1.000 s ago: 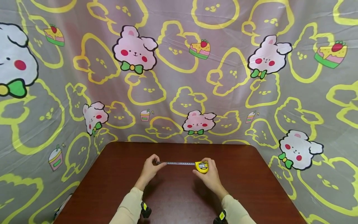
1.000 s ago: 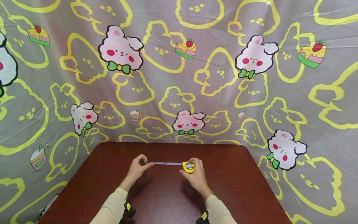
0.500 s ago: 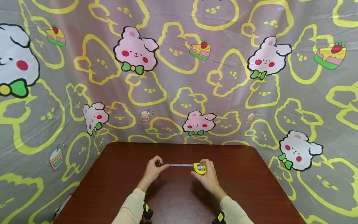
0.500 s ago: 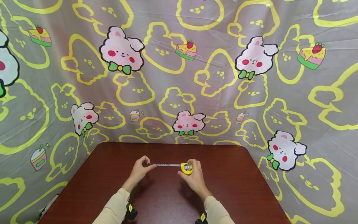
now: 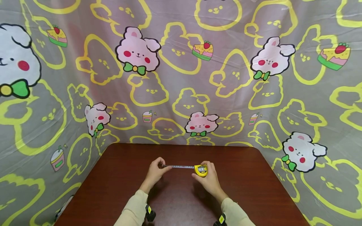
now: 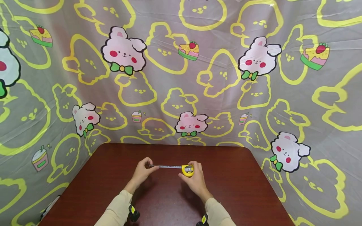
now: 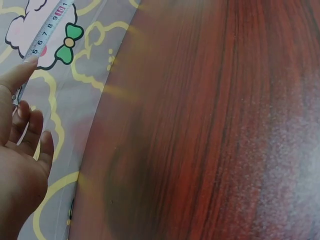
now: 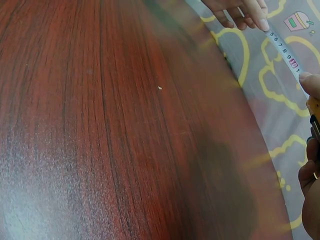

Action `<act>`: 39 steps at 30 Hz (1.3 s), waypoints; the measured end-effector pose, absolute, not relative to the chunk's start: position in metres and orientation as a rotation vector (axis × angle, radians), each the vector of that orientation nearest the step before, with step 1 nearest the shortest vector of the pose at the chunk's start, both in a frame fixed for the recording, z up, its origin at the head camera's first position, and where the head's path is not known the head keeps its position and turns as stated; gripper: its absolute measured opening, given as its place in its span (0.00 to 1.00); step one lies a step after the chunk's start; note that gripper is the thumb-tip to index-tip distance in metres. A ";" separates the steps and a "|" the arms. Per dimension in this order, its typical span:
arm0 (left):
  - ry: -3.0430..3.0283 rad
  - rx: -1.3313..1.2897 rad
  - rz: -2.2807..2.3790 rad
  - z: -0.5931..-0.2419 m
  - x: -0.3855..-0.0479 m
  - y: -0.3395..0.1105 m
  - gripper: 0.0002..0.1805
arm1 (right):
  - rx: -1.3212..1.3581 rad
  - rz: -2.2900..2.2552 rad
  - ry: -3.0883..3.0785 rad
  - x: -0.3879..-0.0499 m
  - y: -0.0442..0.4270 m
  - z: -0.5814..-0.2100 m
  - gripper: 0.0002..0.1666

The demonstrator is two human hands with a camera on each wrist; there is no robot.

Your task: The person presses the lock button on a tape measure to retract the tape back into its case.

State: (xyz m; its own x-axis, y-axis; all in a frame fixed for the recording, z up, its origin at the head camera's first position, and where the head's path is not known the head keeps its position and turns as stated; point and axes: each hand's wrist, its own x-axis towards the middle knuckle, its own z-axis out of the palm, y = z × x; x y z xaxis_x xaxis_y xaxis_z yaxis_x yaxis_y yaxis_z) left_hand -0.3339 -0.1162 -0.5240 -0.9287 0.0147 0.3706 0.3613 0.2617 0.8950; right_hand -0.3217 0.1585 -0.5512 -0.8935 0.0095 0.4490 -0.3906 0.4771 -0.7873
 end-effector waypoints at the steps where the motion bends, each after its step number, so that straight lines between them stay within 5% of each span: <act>1: -2.250 -0.340 -1.710 -0.528 -0.337 -0.116 0.19 | 0.321 1.396 -2.336 -0.322 0.158 -0.551 0.38; 39: -2.296 -0.424 -1.698 -0.551 -0.354 -0.106 0.20 | 0.362 1.384 -2.314 -0.320 0.137 -0.553 0.39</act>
